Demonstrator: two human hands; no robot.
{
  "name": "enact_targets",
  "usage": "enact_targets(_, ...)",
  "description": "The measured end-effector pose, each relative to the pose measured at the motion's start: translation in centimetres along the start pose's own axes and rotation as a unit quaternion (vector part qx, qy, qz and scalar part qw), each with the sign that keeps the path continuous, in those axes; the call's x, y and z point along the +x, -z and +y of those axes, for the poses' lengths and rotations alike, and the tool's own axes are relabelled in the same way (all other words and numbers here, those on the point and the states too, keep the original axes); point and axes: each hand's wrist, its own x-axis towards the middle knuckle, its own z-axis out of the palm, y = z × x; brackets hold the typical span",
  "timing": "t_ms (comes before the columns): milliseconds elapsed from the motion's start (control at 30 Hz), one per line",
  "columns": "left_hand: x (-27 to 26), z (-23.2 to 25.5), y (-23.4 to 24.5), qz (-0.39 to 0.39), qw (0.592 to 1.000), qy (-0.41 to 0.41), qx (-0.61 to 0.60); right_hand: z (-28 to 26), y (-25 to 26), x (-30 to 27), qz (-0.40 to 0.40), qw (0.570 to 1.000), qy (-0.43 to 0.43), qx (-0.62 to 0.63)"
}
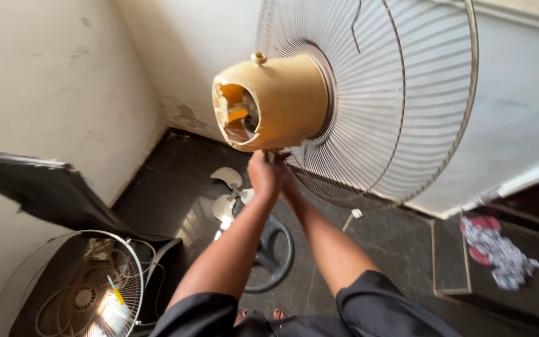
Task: The person disassembles a standing fan by removing the front grill and blades, then uses a screwdriver to loosen screws on the motor housing. The person continues to adjust the fan head and works on the internal components.
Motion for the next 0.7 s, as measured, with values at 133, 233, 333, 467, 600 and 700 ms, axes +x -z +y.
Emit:
enact_targets(133,-0.6,0.3,-1.0,-0.039,0.998,-0.032,0.036,0.6,1.1,-0.8,0.023,0.997,-0.025,-0.072)
enact_targets(233,-0.9,0.5,-2.5,-0.058,0.997,-0.044,0.016,1.4,2.2,-1.0,0.048,0.990,-0.028,-0.128)
enact_targets(333,-1.3,0.6,-4.6,-0.093,0.993,-0.068,-0.019,1.6,4.5,-1.6,0.086,0.975,-0.040,-0.201)
enact_targets(467,-1.2,0.4,-8.5,-0.196,0.980,-0.035,-0.017,-0.8,8.0,-2.6,0.164,0.969,-0.138,-0.126)
enact_targets(600,-0.8,-0.7,-12.9,-0.299,0.953,-0.037,-0.027,-4.2,11.7,-3.2,0.251,0.936,-0.244,0.019)
enact_targets(700,-0.7,-2.5,-16.7,-0.366,0.929,-0.030,-0.044,-4.8,13.8,-3.1,0.313,0.921,-0.232,-0.004)
